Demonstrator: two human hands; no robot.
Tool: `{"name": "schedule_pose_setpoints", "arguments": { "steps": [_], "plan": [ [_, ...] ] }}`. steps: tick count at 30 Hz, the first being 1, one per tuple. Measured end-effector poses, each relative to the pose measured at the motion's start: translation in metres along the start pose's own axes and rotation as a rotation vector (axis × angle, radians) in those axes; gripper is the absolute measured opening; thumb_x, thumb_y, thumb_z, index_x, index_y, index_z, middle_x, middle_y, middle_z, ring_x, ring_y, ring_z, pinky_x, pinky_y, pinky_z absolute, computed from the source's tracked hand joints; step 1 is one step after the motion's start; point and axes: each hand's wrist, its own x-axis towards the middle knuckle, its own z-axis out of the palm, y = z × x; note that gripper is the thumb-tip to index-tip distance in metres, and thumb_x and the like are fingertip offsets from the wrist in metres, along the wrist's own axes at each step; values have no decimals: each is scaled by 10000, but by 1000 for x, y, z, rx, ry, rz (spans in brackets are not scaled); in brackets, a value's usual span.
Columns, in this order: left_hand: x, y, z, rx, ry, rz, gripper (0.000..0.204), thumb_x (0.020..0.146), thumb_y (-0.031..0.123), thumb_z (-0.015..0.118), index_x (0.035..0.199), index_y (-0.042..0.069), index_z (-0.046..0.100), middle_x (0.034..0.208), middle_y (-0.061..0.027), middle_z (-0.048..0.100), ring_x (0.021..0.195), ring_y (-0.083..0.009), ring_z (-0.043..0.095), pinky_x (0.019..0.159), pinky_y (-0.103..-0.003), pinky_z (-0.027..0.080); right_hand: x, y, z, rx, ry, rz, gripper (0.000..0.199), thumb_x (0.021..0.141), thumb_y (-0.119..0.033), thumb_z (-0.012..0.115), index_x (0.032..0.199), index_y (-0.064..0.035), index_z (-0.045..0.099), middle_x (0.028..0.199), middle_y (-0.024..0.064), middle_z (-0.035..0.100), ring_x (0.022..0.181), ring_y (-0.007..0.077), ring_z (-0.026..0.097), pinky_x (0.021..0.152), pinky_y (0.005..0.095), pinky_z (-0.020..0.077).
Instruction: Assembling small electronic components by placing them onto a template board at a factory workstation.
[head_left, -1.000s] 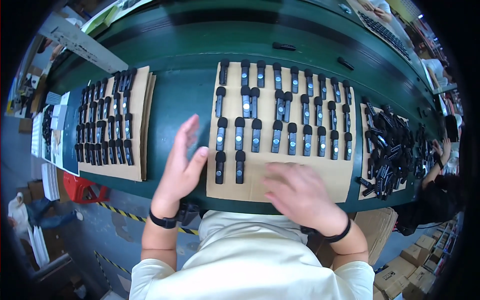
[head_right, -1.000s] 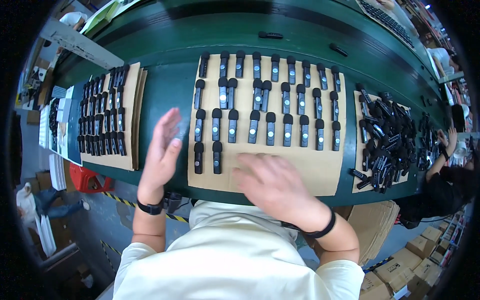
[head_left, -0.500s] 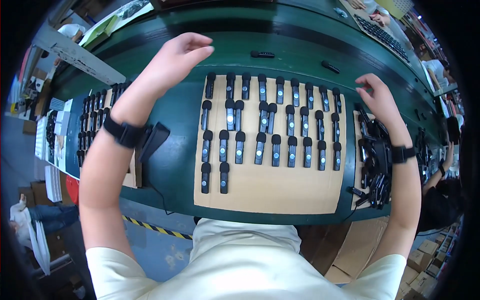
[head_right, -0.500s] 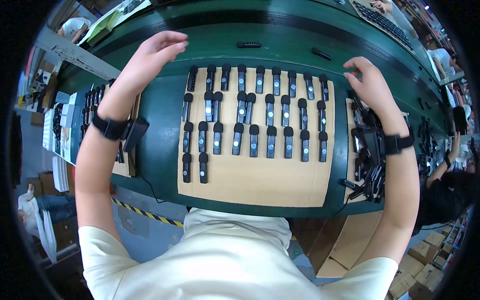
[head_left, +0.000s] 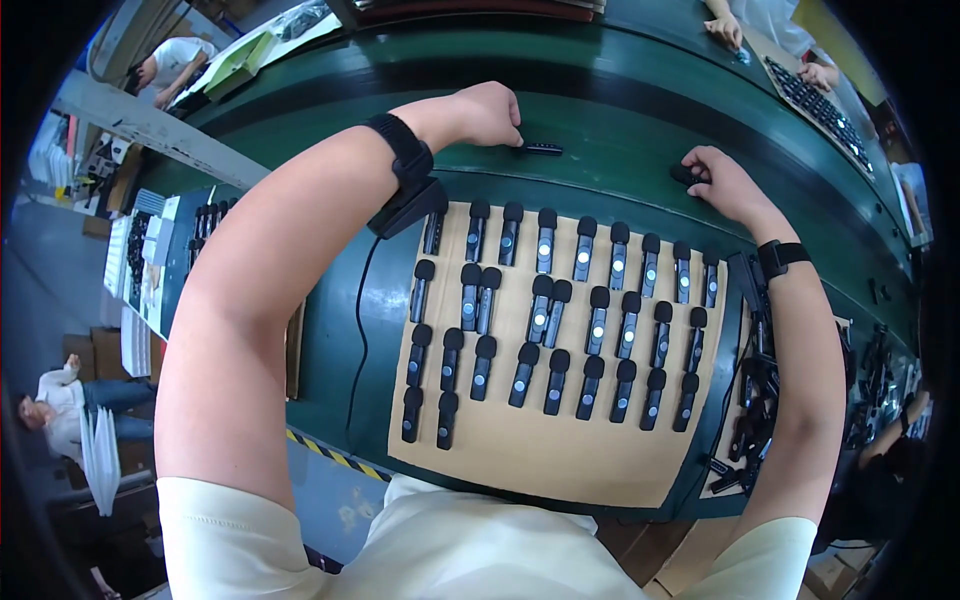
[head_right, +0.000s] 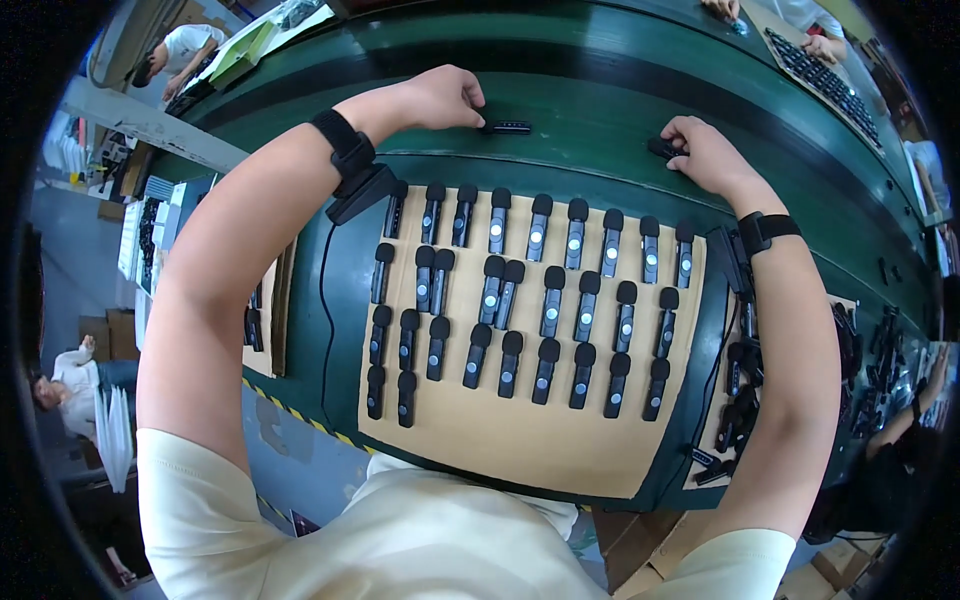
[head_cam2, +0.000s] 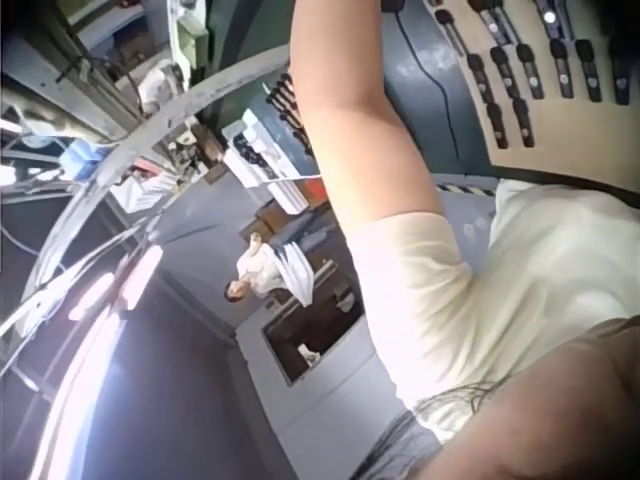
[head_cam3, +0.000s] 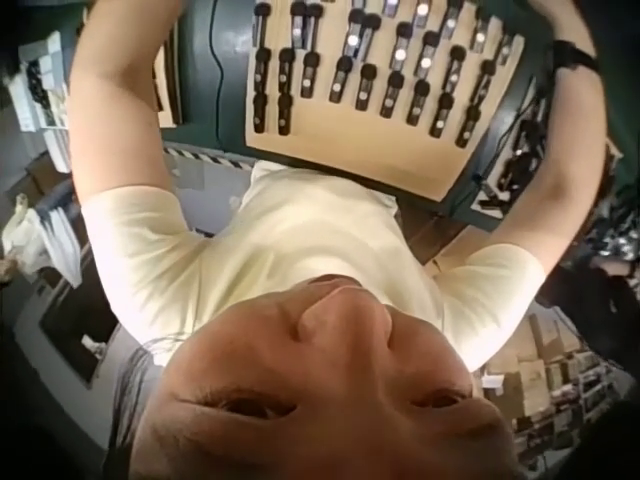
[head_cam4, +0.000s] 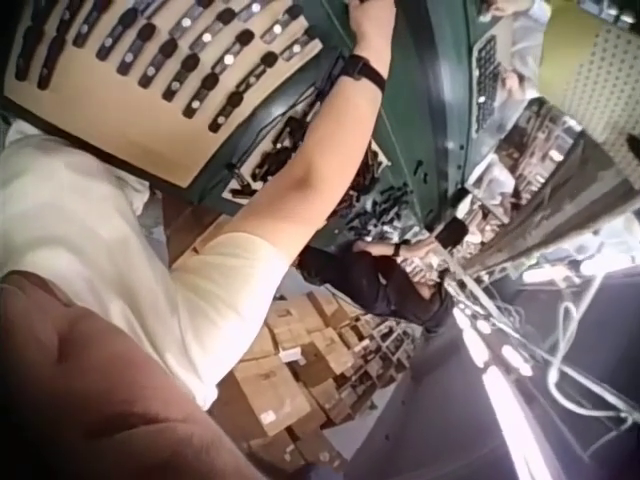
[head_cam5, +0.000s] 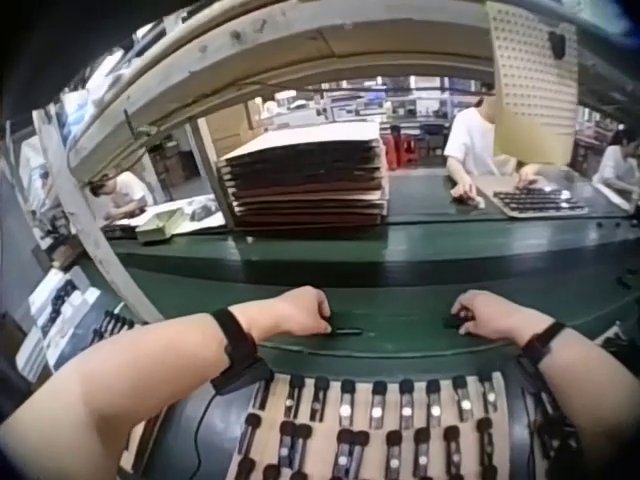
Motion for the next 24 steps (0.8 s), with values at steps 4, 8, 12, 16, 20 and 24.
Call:
{"name": "schedule_pose_setpoints", "arguments": {
  "steps": [4, 8, 12, 16, 20, 24],
  "plan": [
    [13, -8, 9, 115, -78, 1, 340, 796, 194, 776, 1071, 13, 688, 990, -149, 692, 950, -266, 654, 847, -341, 517, 4, -2, -4, 29, -28, -8, 303, 828, -27, 667, 1120, -3, 592, 970, 85, 609, 851, 199, 588, 816, 305, 493],
    [20, -8, 12, 259, -137, -9, 317, 797, 188, 770, 1050, 12, 695, 978, -140, 701, 919, -275, 660, 822, -347, 524, -9, 2, -19, 233, 63, -56, 314, 857, -25, 638, 1162, -4, 564, 991, 58, 581, 859, 147, 553, 815, 270, 479],
    [17, -10, 5, 225, -38, -14, 225, 776, 213, 730, 842, -2, 721, 875, -161, 708, 832, -298, 673, 770, -350, 530, -36, -22, -41, 746, 142, 11, 312, 904, -70, 607, 1203, -15, 536, 1021, 53, 574, 880, 129, 556, 799, 256, 486],
    [-13, -7, -17, -93, 21, -21, 238, 784, 222, 704, 792, -15, 732, 813, -149, 704, 755, -259, 668, 718, -334, 525, -73, -67, -53, 1346, 139, 125, 294, 937, -122, 583, 1211, -33, 525, 1024, 62, 587, 886, 140, 582, 732, 254, 505],
    [-70, 16, -27, -439, 142, 112, 235, 834, 212, 691, 886, -16, 714, 788, -88, 686, 701, -148, 628, 669, -290, 507, -118, -112, -45, 1661, 40, 181, 274, 951, -125, 568, 1211, -46, 529, 986, 70, 606, 822, 135, 586, 620, 247, 505],
    [-157, 54, -25, -714, 60, 264, 195, 866, 126, 688, 999, -12, 656, 797, -41, 656, 743, -102, 611, 697, -261, 498, -178, -160, -19, 1446, -28, 23, 319, 932, -96, 595, 1238, -42, 525, 947, 57, 603, 767, 106, 561, 597, 236, 479]
  ]
}}
